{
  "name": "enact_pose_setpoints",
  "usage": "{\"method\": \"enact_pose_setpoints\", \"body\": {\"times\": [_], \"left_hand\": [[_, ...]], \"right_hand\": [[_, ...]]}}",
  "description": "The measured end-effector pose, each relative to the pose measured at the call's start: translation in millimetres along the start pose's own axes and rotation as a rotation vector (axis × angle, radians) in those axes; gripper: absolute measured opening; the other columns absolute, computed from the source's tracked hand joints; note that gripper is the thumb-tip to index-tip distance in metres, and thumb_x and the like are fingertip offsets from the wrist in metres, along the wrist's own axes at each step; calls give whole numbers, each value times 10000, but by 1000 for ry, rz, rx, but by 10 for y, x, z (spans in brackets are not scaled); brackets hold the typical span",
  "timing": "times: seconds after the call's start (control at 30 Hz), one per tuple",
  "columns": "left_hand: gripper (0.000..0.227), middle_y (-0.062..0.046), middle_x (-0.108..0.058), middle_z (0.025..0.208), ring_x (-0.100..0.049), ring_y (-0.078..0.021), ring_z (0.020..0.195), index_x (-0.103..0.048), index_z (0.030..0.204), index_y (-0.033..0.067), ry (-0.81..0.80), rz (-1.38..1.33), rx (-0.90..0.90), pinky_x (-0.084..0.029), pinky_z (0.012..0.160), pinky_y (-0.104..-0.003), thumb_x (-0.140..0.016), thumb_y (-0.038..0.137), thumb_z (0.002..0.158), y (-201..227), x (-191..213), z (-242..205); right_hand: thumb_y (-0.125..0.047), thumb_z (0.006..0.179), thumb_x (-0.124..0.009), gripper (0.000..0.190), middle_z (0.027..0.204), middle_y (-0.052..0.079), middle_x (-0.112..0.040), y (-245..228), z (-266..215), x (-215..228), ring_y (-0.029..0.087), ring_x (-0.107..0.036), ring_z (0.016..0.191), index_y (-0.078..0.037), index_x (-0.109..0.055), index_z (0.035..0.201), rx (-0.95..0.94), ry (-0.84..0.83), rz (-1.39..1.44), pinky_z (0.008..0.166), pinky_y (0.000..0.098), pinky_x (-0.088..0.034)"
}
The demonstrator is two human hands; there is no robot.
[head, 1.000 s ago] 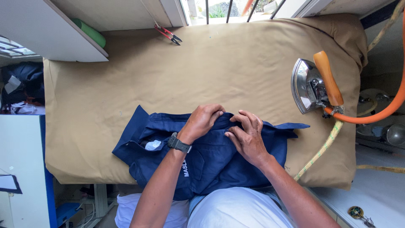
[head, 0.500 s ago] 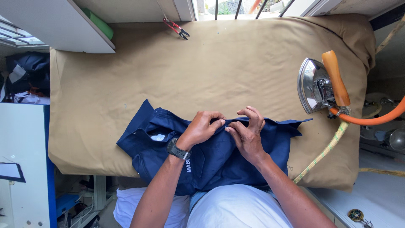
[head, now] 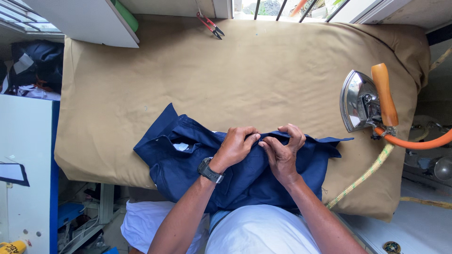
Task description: The person uses scissors to trim threads on a blue shirt laid out on a work table. They then use a steam iron to press the shirt, smoothing out the fabric and collar area.
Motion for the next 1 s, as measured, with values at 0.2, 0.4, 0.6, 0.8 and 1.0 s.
{"method": "enact_pose_setpoints", "body": {"times": [0.2, 0.4, 0.6, 0.8, 1.0], "left_hand": [[177, -182, -764, 939, -765, -293, 860, -750, 1048, 3, 55, -64, -85, -570, 762, -370, -654, 107, 942, 16, 20, -47], [177, -176, -769, 983, -768, -290, 911, -744, 1069, 7, 52, -72, -103, -578, 802, -362, -654, 78, 935, -53, -31, -58], [202, -160, -767, 1022, -765, -282, 977, -721, 1094, 12, 39, -115, -195, -583, 849, -361, -685, 42, 897, -36, -16, -88], [215, -139, -755, 1000, -738, -304, 972, -708, 1077, 29, 98, -37, -240, -568, 838, -384, -744, 75, 870, -28, 0, -146], [184, -101, -732, 924, -669, -282, 886, -726, 1073, 59, 137, 28, -347, -540, 828, -394, -747, 125, 903, 16, -1, -207]], "right_hand": [[-257, 895, -815, 123, 1283, 122, -441, 110, -35, -53, 316, -378, 1271, -150, -756, 902, -184, 12, 56, 1084, 475, -302], [-259, 880, -834, 216, 1278, 123, -440, 61, 36, -15, 313, -480, 1225, -106, -692, 934, -150, 46, 127, 1047, 457, -374], [-118, 856, -809, 231, 966, 67, -630, -74, 224, 68, 275, -606, 916, -24, -696, 1035, 53, -83, 170, 864, 398, -455], [-48, 840, -808, 125, 749, 77, -542, -61, 285, 46, 240, -540, 692, -38, -710, 917, 105, -177, 146, 658, 381, -435], [-12, 883, -785, 109, 780, 89, -569, -26, 239, 26, 204, -555, 631, -13, -691, 938, 55, -173, 195, 575, 342, -445]]}}
Point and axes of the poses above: each hand's wrist, its own z-axis towards the middle knuckle, its own x-axis out of the back of the hand, y = z × x, the point moved 8 cm from there along z, towards the middle knuckle
